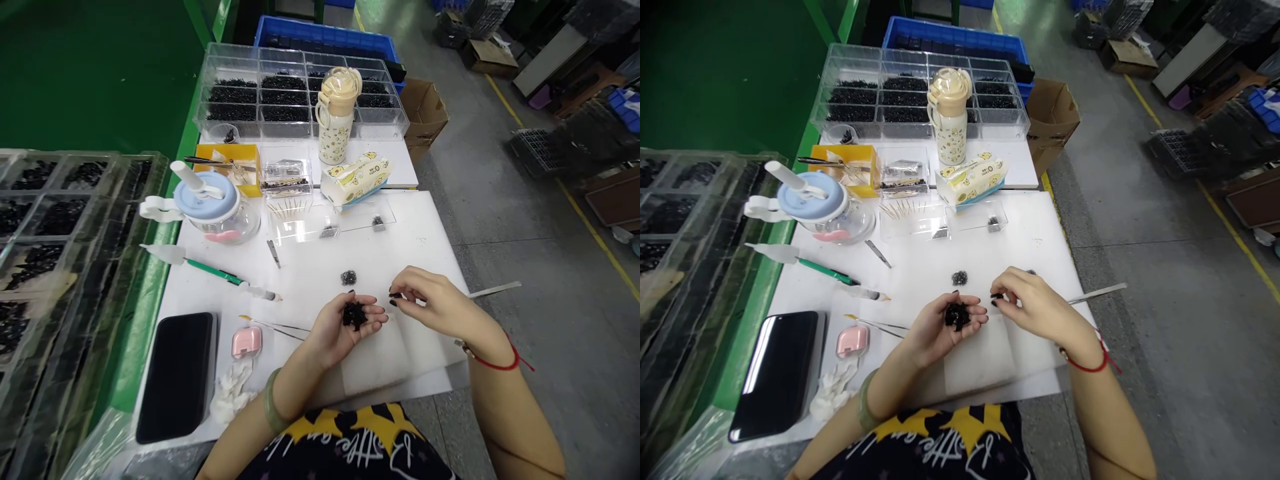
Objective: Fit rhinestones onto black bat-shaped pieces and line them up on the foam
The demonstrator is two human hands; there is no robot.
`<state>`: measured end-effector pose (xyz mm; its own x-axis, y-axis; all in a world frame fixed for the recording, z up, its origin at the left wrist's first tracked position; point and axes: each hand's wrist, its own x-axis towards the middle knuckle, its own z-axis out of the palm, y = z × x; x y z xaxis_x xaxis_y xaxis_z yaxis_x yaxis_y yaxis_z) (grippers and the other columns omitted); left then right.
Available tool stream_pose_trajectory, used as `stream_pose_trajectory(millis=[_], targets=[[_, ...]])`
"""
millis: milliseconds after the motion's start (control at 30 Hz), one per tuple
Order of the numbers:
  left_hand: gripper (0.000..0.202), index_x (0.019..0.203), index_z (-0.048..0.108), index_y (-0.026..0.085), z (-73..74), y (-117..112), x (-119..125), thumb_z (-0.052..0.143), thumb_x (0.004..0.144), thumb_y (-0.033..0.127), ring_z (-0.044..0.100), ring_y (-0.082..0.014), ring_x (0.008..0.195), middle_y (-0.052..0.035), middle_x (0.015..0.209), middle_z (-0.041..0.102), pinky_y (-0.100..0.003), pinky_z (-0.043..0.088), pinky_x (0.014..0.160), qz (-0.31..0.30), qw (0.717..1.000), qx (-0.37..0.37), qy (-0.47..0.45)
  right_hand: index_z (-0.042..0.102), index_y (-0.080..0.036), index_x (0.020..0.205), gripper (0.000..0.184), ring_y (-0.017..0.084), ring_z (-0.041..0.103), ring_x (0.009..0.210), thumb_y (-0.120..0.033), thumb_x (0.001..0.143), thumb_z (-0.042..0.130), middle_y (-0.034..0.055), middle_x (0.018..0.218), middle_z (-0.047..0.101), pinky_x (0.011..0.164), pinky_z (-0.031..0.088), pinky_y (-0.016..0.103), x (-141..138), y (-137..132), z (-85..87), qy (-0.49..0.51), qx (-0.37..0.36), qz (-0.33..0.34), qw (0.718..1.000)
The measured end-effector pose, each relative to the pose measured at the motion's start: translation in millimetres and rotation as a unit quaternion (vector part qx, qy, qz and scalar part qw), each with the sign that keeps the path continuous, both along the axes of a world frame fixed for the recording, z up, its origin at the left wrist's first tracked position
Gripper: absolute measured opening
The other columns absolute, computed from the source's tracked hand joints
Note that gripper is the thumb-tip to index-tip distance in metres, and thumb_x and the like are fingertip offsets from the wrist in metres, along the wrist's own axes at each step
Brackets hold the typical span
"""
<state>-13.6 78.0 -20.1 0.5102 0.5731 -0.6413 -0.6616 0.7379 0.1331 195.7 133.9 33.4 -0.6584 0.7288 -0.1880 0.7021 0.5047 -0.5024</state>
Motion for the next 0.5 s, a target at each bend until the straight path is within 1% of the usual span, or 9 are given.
stream_pose_trajectory(millis=[67,100,167,233,267,300,400,467,500], targets=[[0.032,0.095,0.071,0.013,0.1,0,1,0.064,0.107,0.042,0.073,-0.018,0.083,-0.0046,0.09,0.074,-0.034,0.062,0.078,0.008,1.0,0.001,-0.003,0.069,-0.017,0.113,0.015,0.014,0.069,0.084,-0.028,0.105,0.064,0.0042,0.104,0.072,0.077,0.062,0.03,-5,-6,13.1,0.047,0.007,0.022,0.999],[0.031,0.095,0.07,0.013,0.3,-1,1,0.064,0.107,0.041,0.073,-0.0176,0.082,-0.0043,0.091,0.073,-0.034,0.062,0.077,0.015,1.0,0.001,-0.004,0.07,-0.018,0.116,0.016,0.015,0.07,0.088,-0.027,0.105,0.064,0.0048,0.108,0.072,0.079,0.062,0.031,-5,-7,15.5,0.062,0.013,0.029,0.998],[0.029,0.096,0.07,0.013,0.4,-1,0,0.065,0.106,0.039,0.072,-0.0174,0.084,-0.0047,0.093,0.073,-0.033,0.062,0.076,0.029,1.0,-0.001,-0.006,0.07,-0.019,0.121,0.019,0.018,0.071,0.099,-0.027,0.105,0.063,0.0071,0.117,0.073,0.086,0.063,0.034,2,-5,11.1,0.07,0.042,0.009,0.997],[0.028,0.098,0.07,0.013,-0.9,-2,-1,0.067,0.106,0.039,0.073,-0.0183,0.087,-0.0058,0.097,0.074,-0.033,0.062,0.077,0.04,0.999,-0.008,-0.012,0.067,-0.018,0.129,0.025,0.022,0.071,0.107,-0.028,0.108,0.06,0.0104,0.125,0.07,0.093,0.062,0.042,18,4,-3.5,0.044,0.091,-0.066,0.993],[0.027,0.099,0.07,0.013,-2.4,-2,-2,0.067,0.105,0.039,0.073,-0.0187,0.088,-0.0062,0.099,0.073,-0.034,0.063,0.077,0.044,0.999,-0.012,-0.017,0.068,-0.018,0.126,0.024,0.023,0.07,0.111,-0.031,0.107,0.061,0.0103,0.125,0.07,0.096,0.062,0.045,27,9,-13.4,0.023,0.108,-0.09,0.99],[0.027,0.1,0.07,0.013,-4.6,-1,-2,0.068,0.105,0.039,0.073,-0.019,0.089,-0.0064,0.1,0.073,-0.034,0.063,0.078,0.048,0.998,-0.015,-0.023,0.07,-0.018,0.121,0.022,0.024,0.069,0.112,-0.033,0.106,0.064,0.0096,0.123,0.071,0.097,0.061,0.046,36,14,-24.1,0.004,0.113,-0.095,0.989],[0.027,0.102,0.069,0.013,-13.5,0,-1,0.068,0.105,0.04,0.072,-0.0199,0.092,-0.0065,0.102,0.073,-0.036,0.063,0.08,0.058,0.997,-0.016,-0.045,0.071,-0.018,0.121,0.025,0.025,0.068,0.117,-0.035,0.103,0.068,0.0096,0.126,0.071,0.103,0.059,0.05,54,21,-51.5,-0.034,0.119,-0.081,0.989],[0.029,0.1,0.069,0.014,-18.8,-1,4,0.068,0.104,0.042,0.071,-0.0199,0.092,-0.0061,0.101,0.072,-0.036,0.062,0.08,0.066,0.996,-0.002,-0.056,0.071,-0.017,0.119,0.025,0.024,0.07,0.113,-0.036,0.103,0.068,0.0089,0.123,0.072,0.101,0.06,0.049,51,19,-57.8,-0.036,0.133,-0.056,0.989],[0.03,0.098,0.068,0.014,-21.2,-3,7,0.068,0.104,0.044,0.071,-0.0194,0.09,-0.0052,0.099,0.072,-0.035,0.061,0.079,0.071,0.996,0.009,-0.06,0.071,-0.016,0.113,0.023,0.022,0.071,0.106,-0.036,0.104,0.068,0.0071,0.114,0.073,0.096,0.061,0.045,47,18,-56.4,-0.03,0.146,-0.037,0.988]])
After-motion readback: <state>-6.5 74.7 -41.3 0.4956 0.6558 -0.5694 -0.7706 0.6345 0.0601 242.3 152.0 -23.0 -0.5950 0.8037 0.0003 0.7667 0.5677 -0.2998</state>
